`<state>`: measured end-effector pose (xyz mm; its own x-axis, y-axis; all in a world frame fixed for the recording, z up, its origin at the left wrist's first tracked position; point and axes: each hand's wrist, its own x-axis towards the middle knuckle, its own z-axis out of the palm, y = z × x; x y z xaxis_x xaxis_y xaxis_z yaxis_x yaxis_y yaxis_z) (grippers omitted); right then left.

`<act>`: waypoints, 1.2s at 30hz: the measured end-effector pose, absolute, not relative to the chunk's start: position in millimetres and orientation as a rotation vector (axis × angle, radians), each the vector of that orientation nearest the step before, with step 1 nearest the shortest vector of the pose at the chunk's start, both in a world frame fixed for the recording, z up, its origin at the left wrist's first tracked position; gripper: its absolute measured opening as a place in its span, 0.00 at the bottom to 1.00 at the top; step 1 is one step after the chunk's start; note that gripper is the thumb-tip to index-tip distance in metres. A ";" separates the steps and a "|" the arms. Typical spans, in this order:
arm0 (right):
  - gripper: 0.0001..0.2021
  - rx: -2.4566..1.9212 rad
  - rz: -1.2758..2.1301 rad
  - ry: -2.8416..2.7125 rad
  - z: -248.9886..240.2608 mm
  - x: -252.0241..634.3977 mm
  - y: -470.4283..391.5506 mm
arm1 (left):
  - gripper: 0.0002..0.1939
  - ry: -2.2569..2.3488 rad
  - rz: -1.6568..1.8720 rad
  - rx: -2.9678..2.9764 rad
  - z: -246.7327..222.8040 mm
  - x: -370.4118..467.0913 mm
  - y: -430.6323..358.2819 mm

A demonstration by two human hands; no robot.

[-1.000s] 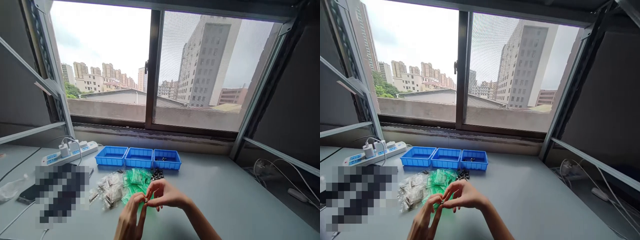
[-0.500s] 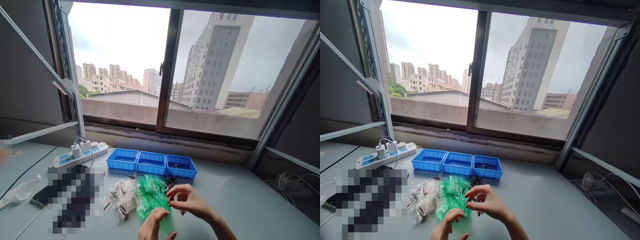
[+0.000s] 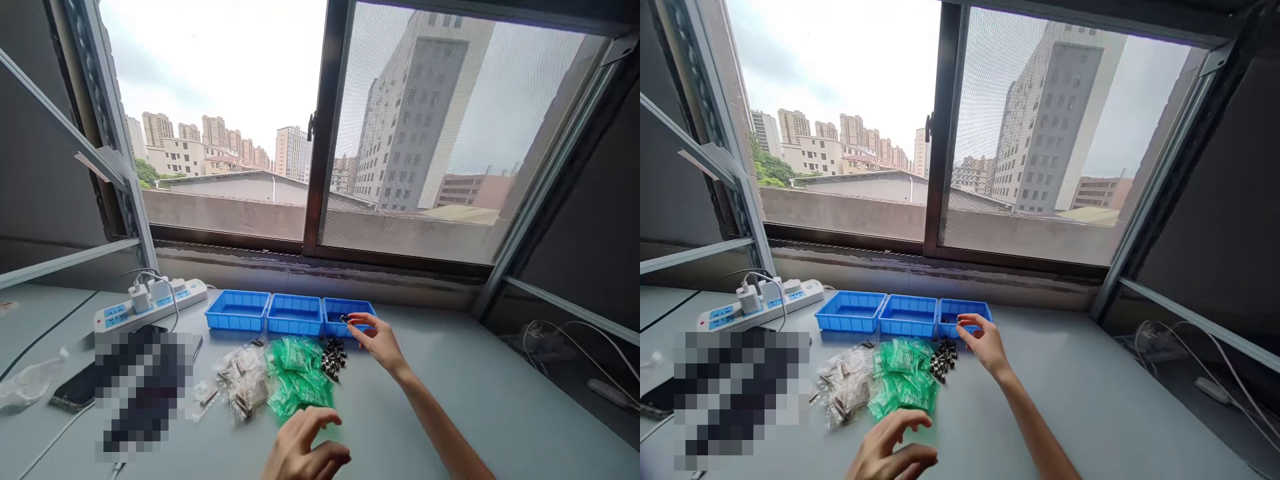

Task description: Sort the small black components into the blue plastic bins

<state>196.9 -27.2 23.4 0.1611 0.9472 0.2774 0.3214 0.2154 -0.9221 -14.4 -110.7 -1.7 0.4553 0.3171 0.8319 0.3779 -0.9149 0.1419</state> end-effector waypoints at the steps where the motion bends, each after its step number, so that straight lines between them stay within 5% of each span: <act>1: 0.20 -1.341 0.595 -1.390 27.0 198.6 -23.9 | 0.13 -0.625 -1.473 -2.622 8.8 -16.7 -110.7; 15: 0.21 -1.332 0.360 -1.165 13.1 207.5 1.2 | 0.02 -0.766 -0.904 -2.668 69.4 1.5 -0.5; 20: 0.27 -1.279 0.501 -1.194 12.9 209.3 3.5 | 0.09 -0.782 -0.683 -2.774 60.6 3.8 14.7; 30: 0.09 -1.472 0.356 -1.832 16.4 205.1 -34.1 | 0.05 -0.843 -0.683 -2.824 35.2 -2.0 5.5; 36: 0.08 -1.577 0.255 -1.992 8.4 197.1 -35.4 | 0.06 -0.906 -0.701 -2.774 32.0 -6.7 13.8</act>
<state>197.1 -35.4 8.4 -0.1331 0.9379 0.3202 0.8271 0.2831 -0.4855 -6.7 13.8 32.0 0.7101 0.5227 0.4717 0.5881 -0.8087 0.0109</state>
